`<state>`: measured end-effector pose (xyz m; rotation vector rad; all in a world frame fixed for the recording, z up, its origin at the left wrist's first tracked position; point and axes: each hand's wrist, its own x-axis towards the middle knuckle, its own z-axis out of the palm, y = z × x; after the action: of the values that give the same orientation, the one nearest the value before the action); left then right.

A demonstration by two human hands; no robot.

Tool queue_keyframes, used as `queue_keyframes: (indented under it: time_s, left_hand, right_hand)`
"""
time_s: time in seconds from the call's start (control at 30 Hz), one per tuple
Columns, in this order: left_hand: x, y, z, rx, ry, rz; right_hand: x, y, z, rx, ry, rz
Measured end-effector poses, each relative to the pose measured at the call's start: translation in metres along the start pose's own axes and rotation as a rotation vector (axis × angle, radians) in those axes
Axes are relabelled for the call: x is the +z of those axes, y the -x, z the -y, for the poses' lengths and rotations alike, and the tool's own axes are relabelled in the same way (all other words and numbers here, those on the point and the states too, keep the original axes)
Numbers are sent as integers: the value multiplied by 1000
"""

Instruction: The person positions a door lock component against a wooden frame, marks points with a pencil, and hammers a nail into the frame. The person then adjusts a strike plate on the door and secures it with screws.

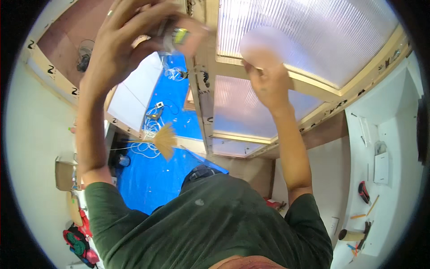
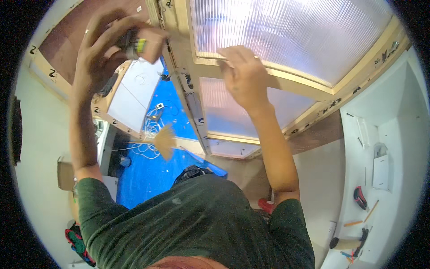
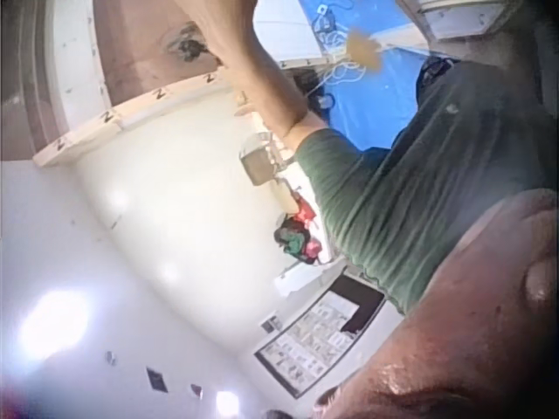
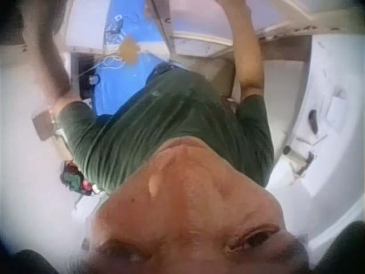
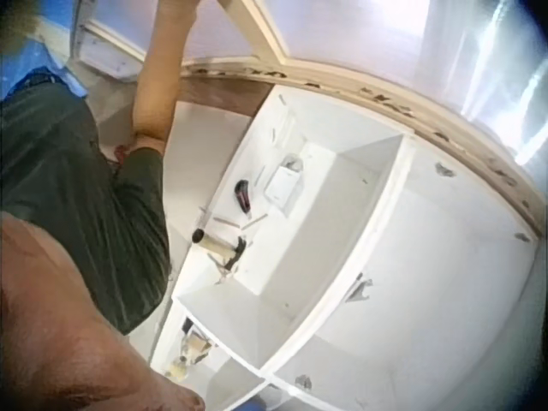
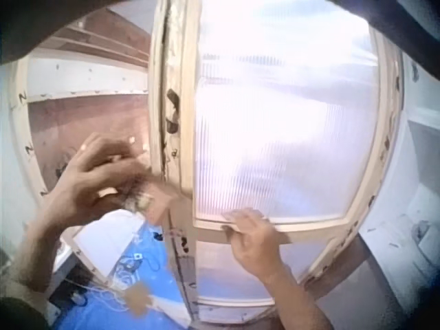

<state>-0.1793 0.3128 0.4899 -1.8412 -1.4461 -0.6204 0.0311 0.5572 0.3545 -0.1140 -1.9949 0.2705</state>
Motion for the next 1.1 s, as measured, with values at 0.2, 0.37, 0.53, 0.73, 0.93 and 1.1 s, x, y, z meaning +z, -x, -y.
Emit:
queue_keyframes:
  time_s: [0.2, 0.37, 0.53, 0.73, 0.93, 1.1]
  left_hand:
    - [67, 158, -20, -739, 1025, -56]
    - [170, 328, -115, -1246, 1457, 432]
    - [178, 538, -238, -2071, 1354, 554]
    - [117, 647, -355, -2590, 969, 413]
    - [145, 617, -342, -2371, 1013, 299]
    - [187, 499, -269, -1951, 1027, 298]
  right_hand:
    - [47, 17, 9, -19, 132, 25]
    - [77, 13, 11, -10, 157, -179]
    - [87, 9, 6, -97, 93, -233]
    - [72, 13, 2, -139, 22, -216]
    - [47, 33, 10, -403, 20, 44]
    - [31, 147, -2, -273, -137, 862]
